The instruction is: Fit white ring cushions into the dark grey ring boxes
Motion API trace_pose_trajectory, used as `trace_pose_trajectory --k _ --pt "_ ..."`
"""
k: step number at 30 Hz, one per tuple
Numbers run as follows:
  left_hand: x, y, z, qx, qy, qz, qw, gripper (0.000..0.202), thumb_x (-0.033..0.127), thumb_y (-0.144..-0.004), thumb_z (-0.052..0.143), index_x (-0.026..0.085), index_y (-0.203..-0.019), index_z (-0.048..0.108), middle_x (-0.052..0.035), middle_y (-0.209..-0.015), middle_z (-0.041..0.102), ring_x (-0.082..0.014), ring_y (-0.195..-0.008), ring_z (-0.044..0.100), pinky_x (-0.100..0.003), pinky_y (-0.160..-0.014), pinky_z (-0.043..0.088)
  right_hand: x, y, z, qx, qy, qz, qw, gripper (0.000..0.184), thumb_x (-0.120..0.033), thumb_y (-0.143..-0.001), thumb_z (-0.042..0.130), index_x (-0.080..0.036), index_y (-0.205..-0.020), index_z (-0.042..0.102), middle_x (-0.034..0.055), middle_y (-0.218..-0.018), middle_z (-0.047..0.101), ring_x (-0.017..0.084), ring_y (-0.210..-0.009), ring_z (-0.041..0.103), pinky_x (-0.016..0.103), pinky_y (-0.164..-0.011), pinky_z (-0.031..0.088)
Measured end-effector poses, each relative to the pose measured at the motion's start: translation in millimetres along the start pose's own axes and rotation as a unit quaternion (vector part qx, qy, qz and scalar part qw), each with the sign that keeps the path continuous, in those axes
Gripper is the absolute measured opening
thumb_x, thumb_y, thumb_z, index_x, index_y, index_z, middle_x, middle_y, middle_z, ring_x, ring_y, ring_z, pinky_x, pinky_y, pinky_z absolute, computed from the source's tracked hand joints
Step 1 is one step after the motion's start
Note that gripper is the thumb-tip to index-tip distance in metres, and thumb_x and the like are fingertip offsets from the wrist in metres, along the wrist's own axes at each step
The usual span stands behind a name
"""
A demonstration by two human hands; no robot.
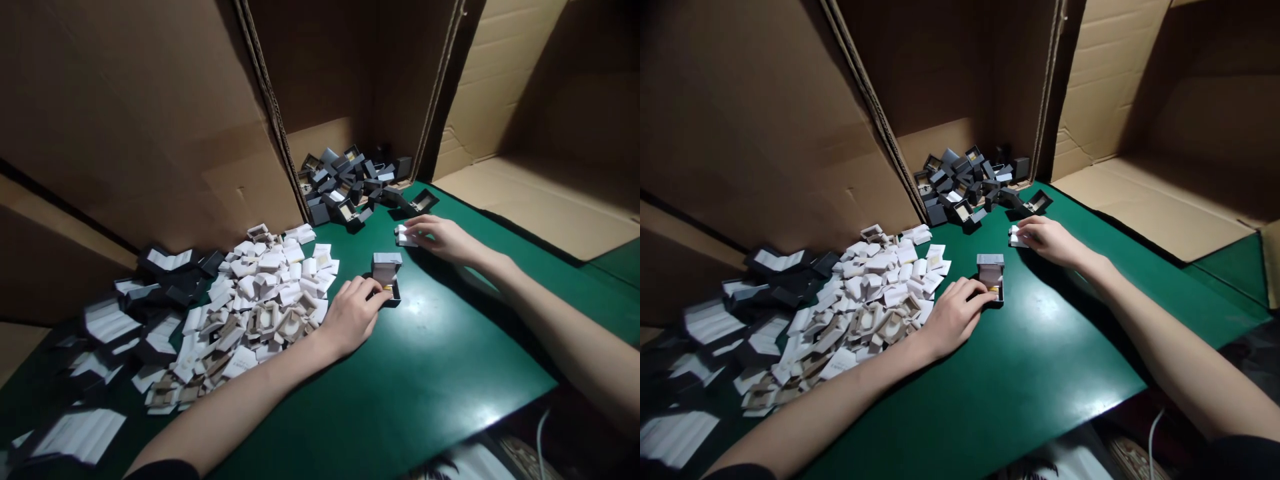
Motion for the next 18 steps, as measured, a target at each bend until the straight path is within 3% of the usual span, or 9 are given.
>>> trace_pose_trajectory --k 4,9,14,18 --pt "-4 0 -2.0 0.023 0.036 -0.006 0.999 0.032 0.006 -0.085 0.046 0.018 -0.112 0.057 -0.0080 -0.108 0.058 -0.0213 -0.097 0.051 -0.035 -0.079 0.047 7 1 -1 0.011 0.023 0.007 1.000 0.031 -0.042 -0.088 0.049 -0.018 -0.095 0.068 0.0152 -0.118 0.061 0.032 -0.109 0.056 0.048 -0.089 0.047" --pt "-12 0 -5.7 0.061 0.085 -0.028 0.994 0.029 0.005 -0.087 0.045 0.017 -0.109 0.060 -0.0078 -0.103 0.058 -0.0200 -0.096 0.054 -0.035 -0.082 0.049 4 1 3 -0.010 -0.023 0.048 0.999 0.029 -0.042 -0.084 0.055 -0.019 -0.098 0.063 0.0106 -0.100 0.067 0.024 -0.084 0.063 0.036 -0.072 0.051" --pt "-21 1 -11.8 0.114 0.110 -0.060 0.986 0.027 0.006 -0.088 0.047 0.018 -0.107 0.062 -0.0069 -0.103 0.058 -0.0189 -0.099 0.056 -0.034 -0.086 0.050 -22 -1 -1 -0.025 -0.032 0.053 0.998 0.028 -0.040 -0.079 0.059 -0.019 -0.097 0.061 0.0082 -0.090 0.068 0.022 -0.075 0.063 0.032 -0.063 0.048" --pt "-30 2 -13.7 0.139 0.130 -0.110 0.975 0.024 0.007 -0.088 0.049 0.018 -0.103 0.064 -0.0066 -0.106 0.056 -0.0174 -0.098 0.057 -0.033 -0.087 0.050 -46 -2 -22 -0.007 -0.070 0.011 0.997 0.027 -0.039 -0.078 0.060 -0.018 -0.096 0.062 0.0089 -0.093 0.068 0.023 -0.081 0.063 0.034 -0.069 0.049"
Point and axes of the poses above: each hand's wrist, its own y-axis away from the middle knuckle, its own z-axis out of the palm, x = y × z, the point moved 7 cm from there along -y, towards the middle knuckle
